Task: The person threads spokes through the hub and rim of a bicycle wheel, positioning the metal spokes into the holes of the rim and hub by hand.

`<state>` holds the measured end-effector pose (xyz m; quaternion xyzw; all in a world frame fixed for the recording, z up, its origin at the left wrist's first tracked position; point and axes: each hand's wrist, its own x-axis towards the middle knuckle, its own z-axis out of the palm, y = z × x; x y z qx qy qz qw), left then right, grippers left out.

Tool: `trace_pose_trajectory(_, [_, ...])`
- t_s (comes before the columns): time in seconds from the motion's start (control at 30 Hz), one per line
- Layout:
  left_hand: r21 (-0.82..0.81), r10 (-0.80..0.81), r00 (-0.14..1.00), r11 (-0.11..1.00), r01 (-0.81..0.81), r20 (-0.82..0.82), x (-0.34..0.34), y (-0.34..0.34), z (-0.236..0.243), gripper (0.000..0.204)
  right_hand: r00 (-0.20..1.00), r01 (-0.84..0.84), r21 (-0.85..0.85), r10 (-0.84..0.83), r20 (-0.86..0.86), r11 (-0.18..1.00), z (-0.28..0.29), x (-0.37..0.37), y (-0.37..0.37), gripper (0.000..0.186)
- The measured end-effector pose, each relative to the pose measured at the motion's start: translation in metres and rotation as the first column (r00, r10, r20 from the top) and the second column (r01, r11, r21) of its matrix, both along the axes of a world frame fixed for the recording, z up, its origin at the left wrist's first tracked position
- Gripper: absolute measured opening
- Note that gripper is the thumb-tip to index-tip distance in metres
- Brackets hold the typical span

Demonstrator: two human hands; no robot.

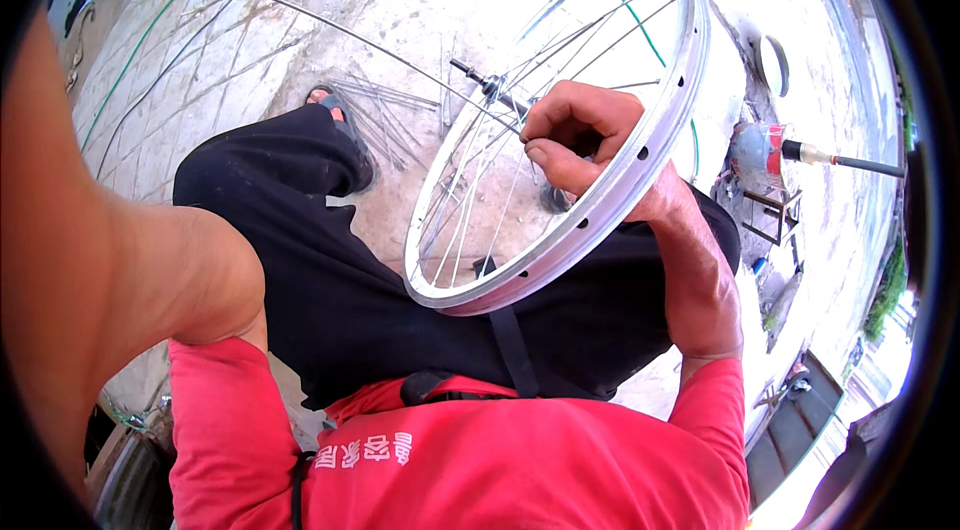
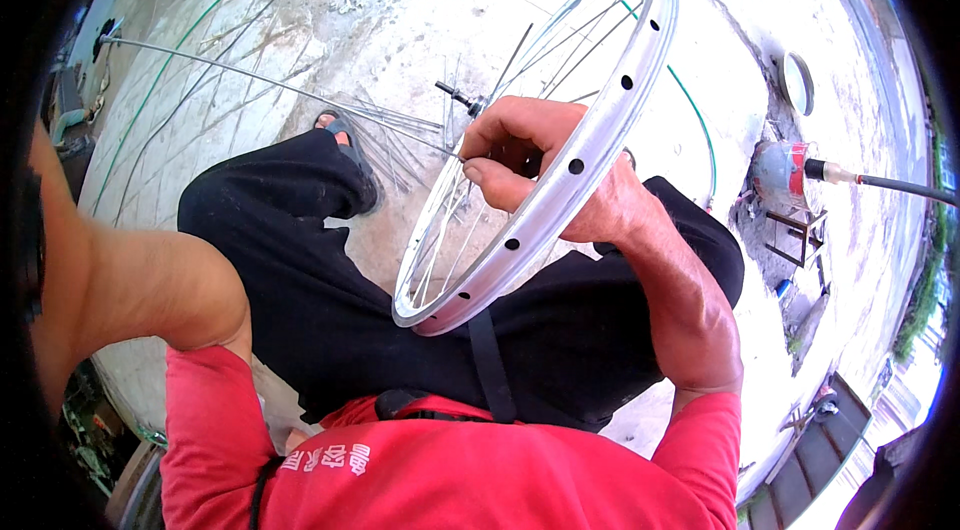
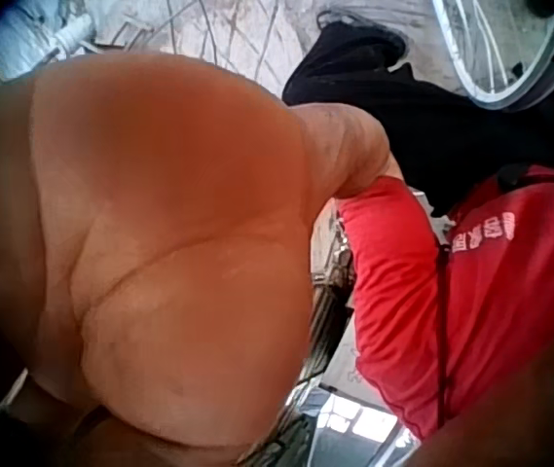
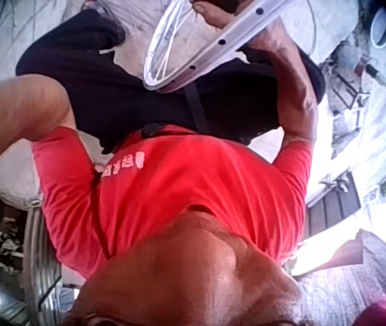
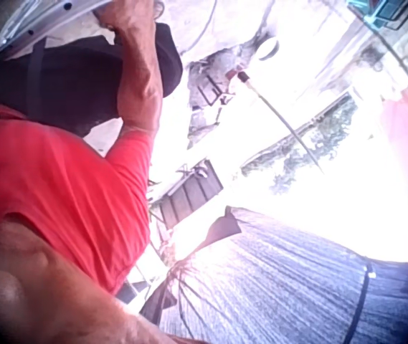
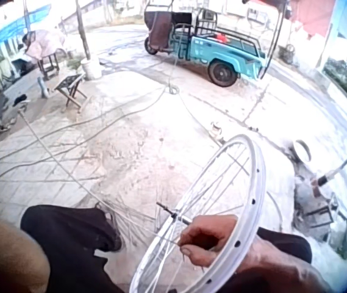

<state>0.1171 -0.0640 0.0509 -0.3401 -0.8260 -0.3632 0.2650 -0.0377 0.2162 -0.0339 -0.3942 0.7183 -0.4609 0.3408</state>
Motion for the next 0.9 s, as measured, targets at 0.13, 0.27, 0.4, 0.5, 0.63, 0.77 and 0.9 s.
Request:
trace_pose_trajectory(0.13, [-0.005,-0.001,1.0,1.0,0.001,-0.004,-0.003,0.0,0.003,0.063,1.0,-0.008,0.037,0.008,-0.005,0.999,0.002,-0.001,0.001,0.016])
trace_pose_trajectory(0.27, [-0.006,-0.012,1.0,1.0,0.012,-0.007,-0.006,0.001,0.004,0.062,0.999,-0.019,0.017,0.02,-0.035,1.0,0.001,-0.001,0.001,0.016])
trace_pose_trajectory(0.4, [-0.006,-0.021,1.0,1.0,0.021,-0.008,-0.008,0.002,0.005,0.06,0.999,-0.03,-0.031,0.03,0.018,0.999,0.001,-0.001,0.001,0.016])
trace_pose_trajectory(0.5, [-0.012,-0.024,1.0,1.0,0.024,-0.008,-0.009,0.003,0.006,0.059,0.999,-0.034,-0.024,0.035,0.041,0.999,0.004,-0.001,0.001,0.016])
trace_pose_trajectory(0.63, [-0.022,-0.027,1.0,0.999,0.027,-0.009,-0.01,0.004,0.006,0.058,0.998,-0.013,-0.009,0.013,0.061,1.0,0.007,0.002,0.0,0.013])
trace_pose_trajectory(0.77, [-0.016,-0.032,0.999,0.999,0.032,-0.008,-0.01,0.008,0.005,0.056,1.0,-0.005,-0.023,0.005,0.014,1.0,0.003,0.001,-0.001,0.012])
trace_pose_trajectory(0.9, [-0.006,-0.019,1.0,1.0,0.019,-0.005,-0.009,0.006,0.007,0.055,0.999,-0.043,-0.024,0.043,-0.005,0.999,0.001,-0.001,0.001,0.015])
